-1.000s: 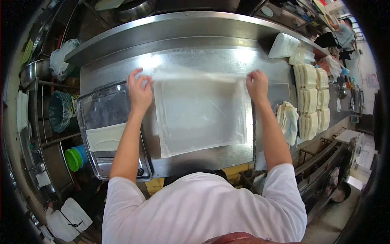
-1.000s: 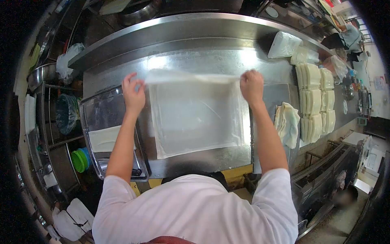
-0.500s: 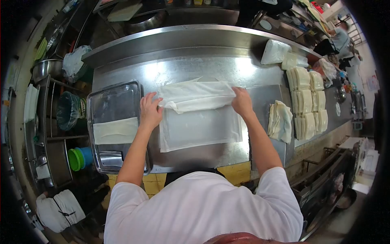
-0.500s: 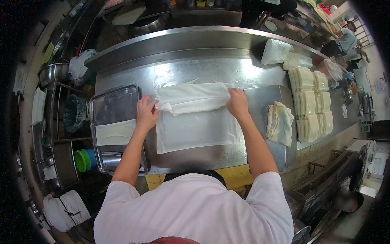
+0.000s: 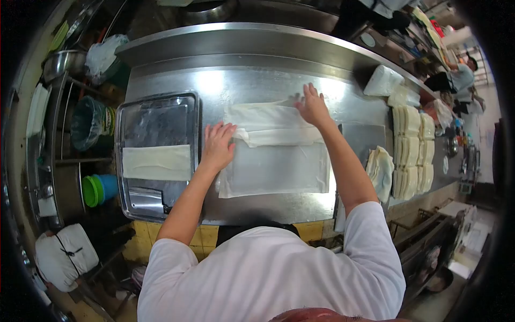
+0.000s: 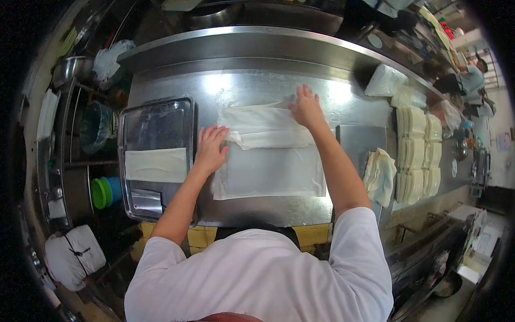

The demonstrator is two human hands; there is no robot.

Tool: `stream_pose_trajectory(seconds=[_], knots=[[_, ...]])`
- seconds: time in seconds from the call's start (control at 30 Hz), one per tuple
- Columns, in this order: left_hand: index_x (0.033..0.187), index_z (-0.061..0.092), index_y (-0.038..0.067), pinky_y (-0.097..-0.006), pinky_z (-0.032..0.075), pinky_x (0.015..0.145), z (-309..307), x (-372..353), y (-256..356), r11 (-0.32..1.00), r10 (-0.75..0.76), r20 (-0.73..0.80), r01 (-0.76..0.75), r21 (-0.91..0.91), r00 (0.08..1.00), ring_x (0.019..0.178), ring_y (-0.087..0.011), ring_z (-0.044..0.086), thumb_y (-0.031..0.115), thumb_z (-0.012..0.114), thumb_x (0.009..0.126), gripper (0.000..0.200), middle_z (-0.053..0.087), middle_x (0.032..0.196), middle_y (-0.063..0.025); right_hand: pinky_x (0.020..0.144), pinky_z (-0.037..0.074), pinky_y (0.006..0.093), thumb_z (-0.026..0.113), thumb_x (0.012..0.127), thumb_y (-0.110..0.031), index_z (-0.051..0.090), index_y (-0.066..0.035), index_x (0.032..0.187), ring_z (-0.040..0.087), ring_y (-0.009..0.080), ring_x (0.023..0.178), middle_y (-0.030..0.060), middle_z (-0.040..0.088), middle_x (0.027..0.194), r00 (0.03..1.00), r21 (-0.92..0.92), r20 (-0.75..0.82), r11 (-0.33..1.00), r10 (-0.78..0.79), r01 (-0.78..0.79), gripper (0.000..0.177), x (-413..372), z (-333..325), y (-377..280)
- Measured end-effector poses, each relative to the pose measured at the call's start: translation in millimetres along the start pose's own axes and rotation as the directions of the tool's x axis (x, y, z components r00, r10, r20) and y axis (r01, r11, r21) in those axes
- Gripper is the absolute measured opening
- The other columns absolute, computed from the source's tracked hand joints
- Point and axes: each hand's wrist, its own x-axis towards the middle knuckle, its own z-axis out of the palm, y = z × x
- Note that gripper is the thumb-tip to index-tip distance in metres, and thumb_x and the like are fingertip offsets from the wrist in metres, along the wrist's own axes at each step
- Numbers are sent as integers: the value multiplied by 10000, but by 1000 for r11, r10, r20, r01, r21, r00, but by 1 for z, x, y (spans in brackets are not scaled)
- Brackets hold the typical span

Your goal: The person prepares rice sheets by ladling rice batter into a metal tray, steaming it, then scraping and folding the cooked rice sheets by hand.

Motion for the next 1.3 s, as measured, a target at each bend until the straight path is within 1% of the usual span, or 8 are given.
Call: stream_pose_trajectory(seconds=[0.37, 0.57, 0.63, 0.83, 0.93, 1.03, 1.13, 1.3], knots=[[1282, 617, 90, -611, 229, 1181, 1, -3, 0, 997, 59, -39, -61, -48, 997, 1320, -314, 480, 102, 732, 800, 496, 600, 1329, -90, 1180, 180, 668, 722, 812, -628, 184, -76, 1605, 151, 466, 1519, 252, 134, 1657, 987, 139, -81, 983, 135, -123, 1106, 93, 17, -86], [1252, 630, 74, -609, 229, 1180, 5, -1, -2, 995, 51, -66, -56, -78, 997, 1314, -313, 485, 103, 733, 804, 460, 604, 1320, -96, 1164, 185, 693, 760, 745, -665, 170, -75, 1609, 161, 487, 1512, 285, 141, 1645, 957, -115, 201, 965, -209, 235, 1201, 72, 17, -138], [1254, 626, 80, -598, 225, 1187, 3, 2, -1, 996, 51, -60, -55, -70, 997, 1321, -309, 485, 107, 740, 802, 467, 601, 1332, -89, 1170, 179, 690, 789, 688, -688, 171, -70, 1606, 186, 482, 1505, 277, 155, 1644, 976, -68, -212, 997, -53, 40, 1268, 102, 41, -134], [1232, 638, 77, -601, 229, 1182, 4, 5, -1, 994, 48, -69, -54, -90, 996, 1321, -311, 486, 110, 744, 801, 445, 605, 1327, -91, 1161, 203, 688, 780, 760, -604, 164, -47, 1604, 167, 488, 1509, 278, 167, 1642, 958, -132, 239, 973, -156, 191, 1184, 73, -2, -172], [1228, 639, 77, -600, 232, 1181, 6, 8, 1, 995, 60, -68, -65, -74, 996, 1321, -309, 487, 110, 748, 796, 447, 606, 1326, -93, 1153, 219, 691, 794, 756, -583, 175, -40, 1599, 191, 487, 1501, 278, 176, 1638, 982, -91, -173, 994, -81, 66, 1178, 105, 34, -162], [1227, 639, 78, -601, 229, 1180, 5, 10, 5, 994, 68, -67, -73, -77, 995, 1322, -306, 487, 111, 753, 790, 453, 604, 1327, -93, 1159, 224, 674, 772, 779, -583, 225, -26, 1582, 240, 469, 1486, 270, 221, 1625, 995, 197, -97, 979, -37, 56, 1120, 104, 21, -165], [1232, 638, 78, -602, 229, 1179, 7, 14, 6, 995, 54, -58, -59, -84, 997, 1320, -306, 488, 107, 755, 783, 465, 604, 1328, -93, 1148, 253, 661, 741, 847, -508, 257, -8, 1561, 277, 459, 1470, 266, 236, 1620, 984, -29, 76, 986, -162, 164, 997, 71, -1, -181], [1181, 664, 81, -618, 249, 1163, 13, 18, 5, 996, 51, -83, -57, -67, 995, 1300, -312, 490, 93, 733, 784, 403, 610, 1275, -100, 1147, 305, 600, 722, 884, -470, 302, 16, 1532, 354, 476, 1425, 295, 291, 1585, 992, 208, -126, 978, 4, 22, 913, 94, 23, -171]])
